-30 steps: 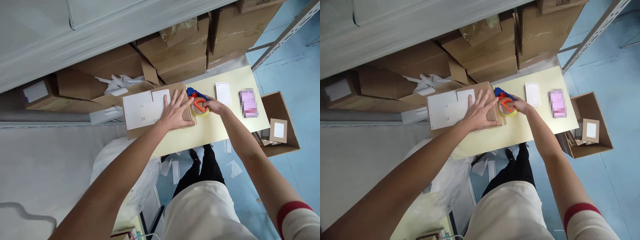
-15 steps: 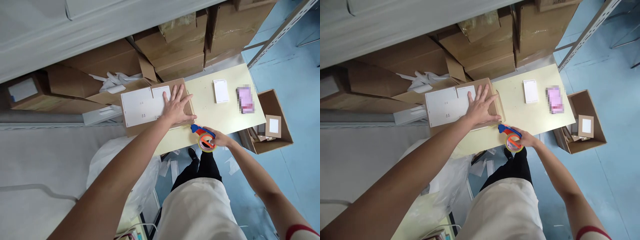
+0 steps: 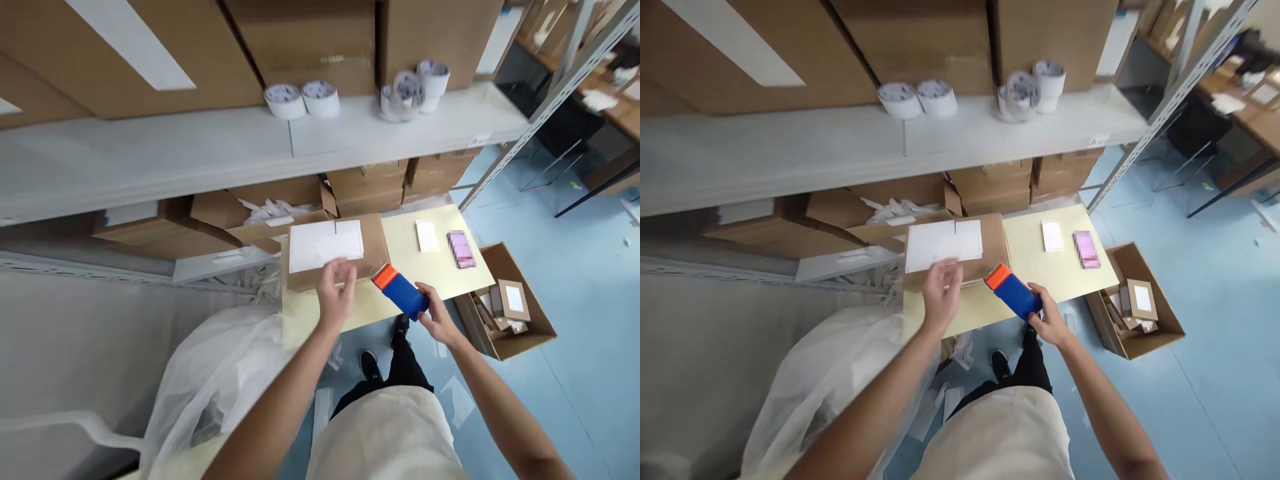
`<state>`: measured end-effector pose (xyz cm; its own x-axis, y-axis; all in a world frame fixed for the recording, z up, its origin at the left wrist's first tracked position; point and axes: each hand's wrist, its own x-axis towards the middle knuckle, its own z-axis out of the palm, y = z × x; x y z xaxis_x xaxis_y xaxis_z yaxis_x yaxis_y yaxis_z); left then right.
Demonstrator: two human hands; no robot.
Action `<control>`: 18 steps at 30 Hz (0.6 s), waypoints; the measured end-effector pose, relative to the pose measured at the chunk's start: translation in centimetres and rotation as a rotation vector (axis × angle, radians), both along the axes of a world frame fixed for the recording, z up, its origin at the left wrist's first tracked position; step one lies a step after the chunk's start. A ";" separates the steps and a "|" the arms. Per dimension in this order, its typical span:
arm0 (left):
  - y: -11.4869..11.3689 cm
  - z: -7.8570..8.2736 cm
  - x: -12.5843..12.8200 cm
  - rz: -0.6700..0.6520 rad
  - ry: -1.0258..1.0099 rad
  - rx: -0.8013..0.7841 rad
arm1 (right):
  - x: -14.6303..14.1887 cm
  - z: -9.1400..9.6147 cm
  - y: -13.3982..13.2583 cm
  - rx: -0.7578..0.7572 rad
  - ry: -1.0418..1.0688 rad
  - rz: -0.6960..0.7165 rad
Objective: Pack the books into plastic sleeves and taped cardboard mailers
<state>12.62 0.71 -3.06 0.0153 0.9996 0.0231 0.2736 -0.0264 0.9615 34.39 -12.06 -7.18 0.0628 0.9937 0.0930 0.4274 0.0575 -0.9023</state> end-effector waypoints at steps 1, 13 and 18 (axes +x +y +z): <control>-2.3 0.5 -0.4 0.041 -0.044 -0.054 | -1.0 0.5 0.0 0.073 -0.023 -0.060; -7.6 5.9 -1.7 0.000 -0.642 -0.385 | -10.2 4.6 0.2 0.594 -0.547 0.044; -3.9 7.2 -3.1 -0.082 -0.542 -0.375 | -7.7 6.5 2.9 0.616 -0.495 -0.061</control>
<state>9.53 -3.16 4.18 0.1758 0.9374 -0.3007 -0.2404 0.3370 0.9103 26.68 -9.16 -0.68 -0.0770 0.7504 0.6565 0.7890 0.4484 -0.4200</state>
